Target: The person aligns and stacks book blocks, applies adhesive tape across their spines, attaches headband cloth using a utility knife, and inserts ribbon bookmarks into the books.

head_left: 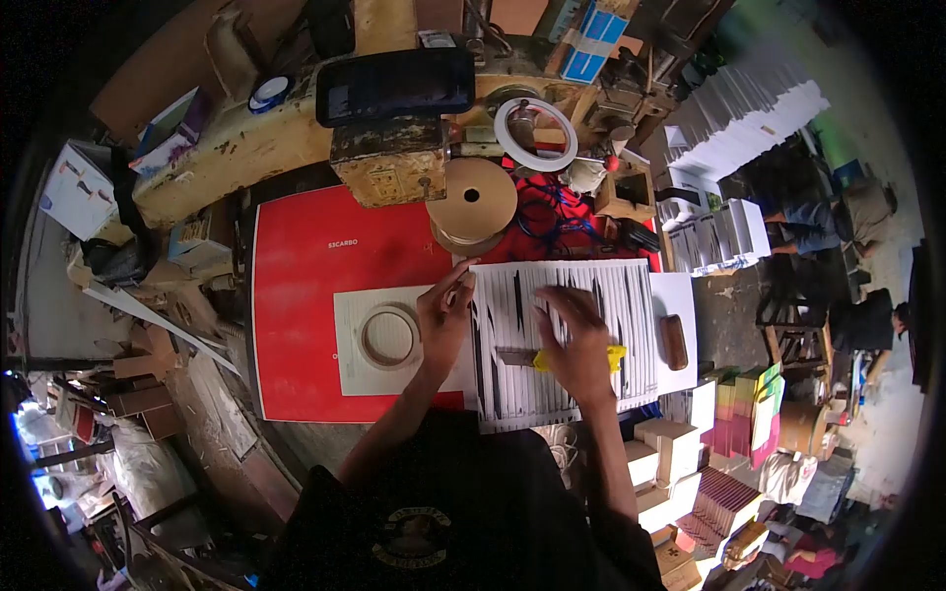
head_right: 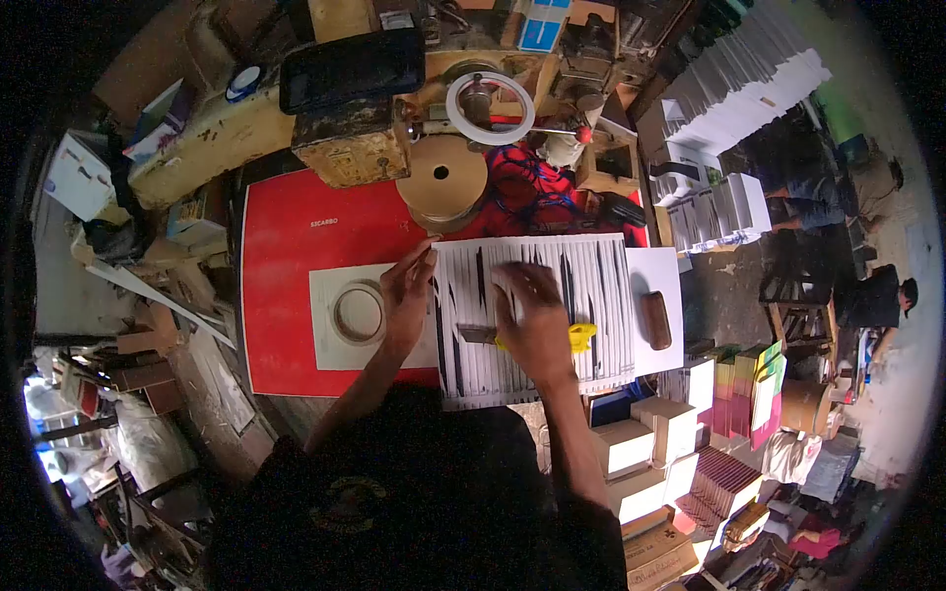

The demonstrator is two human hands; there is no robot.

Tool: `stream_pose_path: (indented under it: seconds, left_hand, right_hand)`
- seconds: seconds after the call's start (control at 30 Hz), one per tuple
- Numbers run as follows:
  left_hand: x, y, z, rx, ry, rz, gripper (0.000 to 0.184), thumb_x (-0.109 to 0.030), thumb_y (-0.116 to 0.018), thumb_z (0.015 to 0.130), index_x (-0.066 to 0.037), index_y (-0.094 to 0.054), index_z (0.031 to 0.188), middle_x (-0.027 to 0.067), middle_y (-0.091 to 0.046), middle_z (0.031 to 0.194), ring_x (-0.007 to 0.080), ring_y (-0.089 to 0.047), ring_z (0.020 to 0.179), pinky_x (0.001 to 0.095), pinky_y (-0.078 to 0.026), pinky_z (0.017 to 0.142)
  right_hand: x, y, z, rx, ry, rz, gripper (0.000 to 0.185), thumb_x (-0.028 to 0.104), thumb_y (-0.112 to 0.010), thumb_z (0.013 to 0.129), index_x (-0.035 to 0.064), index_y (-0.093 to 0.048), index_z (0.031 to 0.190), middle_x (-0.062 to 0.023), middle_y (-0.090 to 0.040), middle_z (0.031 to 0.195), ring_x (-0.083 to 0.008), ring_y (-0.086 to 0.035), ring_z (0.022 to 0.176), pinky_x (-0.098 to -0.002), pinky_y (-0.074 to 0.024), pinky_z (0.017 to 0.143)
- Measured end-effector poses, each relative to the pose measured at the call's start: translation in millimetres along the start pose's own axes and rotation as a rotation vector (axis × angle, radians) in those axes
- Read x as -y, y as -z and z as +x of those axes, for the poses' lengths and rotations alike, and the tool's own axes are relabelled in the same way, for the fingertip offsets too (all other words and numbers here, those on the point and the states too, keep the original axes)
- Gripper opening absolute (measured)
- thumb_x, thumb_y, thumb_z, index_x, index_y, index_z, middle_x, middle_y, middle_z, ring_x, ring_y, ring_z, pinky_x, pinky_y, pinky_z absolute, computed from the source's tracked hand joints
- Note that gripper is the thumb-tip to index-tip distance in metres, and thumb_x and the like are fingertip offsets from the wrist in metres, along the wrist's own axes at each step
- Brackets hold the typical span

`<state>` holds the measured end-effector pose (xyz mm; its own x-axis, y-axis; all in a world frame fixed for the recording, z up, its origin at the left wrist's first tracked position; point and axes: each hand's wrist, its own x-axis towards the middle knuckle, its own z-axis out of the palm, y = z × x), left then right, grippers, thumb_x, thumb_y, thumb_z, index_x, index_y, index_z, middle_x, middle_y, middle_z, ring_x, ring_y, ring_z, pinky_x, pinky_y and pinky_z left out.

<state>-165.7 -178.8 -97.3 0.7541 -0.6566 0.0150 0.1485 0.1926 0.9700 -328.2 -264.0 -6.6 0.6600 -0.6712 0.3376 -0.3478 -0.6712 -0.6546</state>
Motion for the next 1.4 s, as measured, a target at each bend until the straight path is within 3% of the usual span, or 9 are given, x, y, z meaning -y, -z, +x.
stream_pose_path:
  seconds: [0.1,0.2,0.5,0.67,0.83,0.9,1.1,1.23,1.4]
  left_hand:
    - [-2,8,1,0.059,0.145,-0.002,0.037,-0.015,-0.060,0.101,0.004,-0.059,0.133,0.0031,-0.066,0.106,0.0091,-0.057,0.099,0.0264,-0.045,0.092]
    - [-9,9,5,0.040,0.162,-0.052,0.034,-0.020,-0.064,0.100,0.001,-0.066,0.127,-0.0053,-0.054,0.080,0.0037,-0.044,0.075,0.0199,-0.036,0.065]
    - [-1,33,30,-0.010,0.121,-0.194,0.028,-0.017,-0.064,0.099,0.005,-0.066,0.117,0.0079,-0.070,0.106,0.0127,-0.065,0.096,0.0281,-0.052,0.090]
    - [82,63,115,-0.013,-0.195,0.040,0.046,-0.026,-0.071,0.094,-0.006,-0.056,0.132,0.0087,-0.070,0.106,0.0149,-0.065,0.094,0.0315,-0.053,0.082]
    - [59,45,161,0.060,0.301,0.407,0.037,-0.026,-0.080,0.084,0.000,-0.067,0.108,0.0056,-0.069,0.096,0.0129,-0.065,0.086,0.0246,-0.052,0.068]
    - [44,43,157,0.105,0.342,0.341,0.032,-0.029,-0.074,0.088,-0.003,-0.067,0.106,0.0044,-0.067,0.095,0.0151,-0.064,0.083,0.0293,-0.055,0.067]
    - [55,99,146,-0.158,0.336,-0.274,0.034,-0.022,-0.063,0.091,-0.005,-0.060,0.120,0.0089,-0.063,0.110,0.0257,-0.063,0.091,0.0511,-0.062,0.075]
    - [35,205,118,-0.018,0.247,-0.384,0.040,-0.025,-0.064,0.093,-0.005,-0.056,0.127,0.0116,-0.061,0.118,0.0289,-0.061,0.109,0.0518,-0.060,0.085]
    - [-62,316,67,-0.071,-0.019,-0.462,0.045,-0.028,-0.054,0.102,-0.007,-0.049,0.141,0.0130,-0.055,0.139,0.0320,-0.055,0.128,0.0511,-0.052,0.099]
  right_hand:
    - [-4,-32,30,0.108,0.130,0.064,0.034,-0.002,-0.067,0.084,0.0042,-0.066,0.118,-0.0179,-0.066,0.115,-0.0368,-0.061,0.109,-0.0419,-0.0506,0.094]
    - [-7,-54,54,0.214,0.212,0.078,0.039,-0.003,-0.064,0.084,0.0043,-0.063,0.123,-0.0196,-0.063,0.119,-0.0385,-0.058,0.112,-0.0438,-0.0495,0.097]
    - [-24,-72,73,0.215,0.468,-0.107,0.021,-0.005,-0.063,0.084,0.0008,-0.068,0.104,-0.0172,-0.069,0.100,-0.0367,-0.065,0.099,-0.0435,-0.0539,0.087]
    - [-29,-60,78,0.230,0.187,0.063,0.019,-0.005,-0.062,0.087,0.0014,-0.067,0.105,-0.0146,-0.069,0.088,-0.0299,-0.068,0.077,-0.0344,-0.0566,0.075]
    - [-127,59,25,-0.231,-0.260,0.831,0.029,0.000,-0.056,0.088,0.0012,-0.065,0.115,-0.0088,-0.069,0.105,-0.0232,-0.069,0.096,-0.0333,-0.0563,0.082]
    - [-100,162,2,-0.251,-0.424,-0.597,0.024,0.011,-0.057,0.095,-0.0009,-0.069,0.112,-0.0128,-0.069,0.112,-0.0247,-0.067,0.102,-0.0355,-0.0535,0.090]
    - [-302,423,-305,-1.001,0.140,0.975,0.074,0.041,-0.061,0.096,-0.0085,-0.039,0.145,-0.0267,-0.055,0.137,-0.0409,-0.056,0.121,-0.0506,-0.0431,0.107]
    - [-221,342,-320,-1.106,-0.765,-1.023,0.062,0.028,-0.063,0.096,-0.0042,-0.043,0.144,-0.0222,-0.056,0.136,-0.0341,-0.058,0.120,-0.0441,-0.0485,0.100]
    - [-147,205,-199,-0.849,-0.460,-0.215,0.046,0.007,-0.062,0.092,-0.0016,-0.053,0.136,-0.0176,-0.058,0.136,-0.0280,-0.060,0.118,-0.0370,-0.0543,0.093]
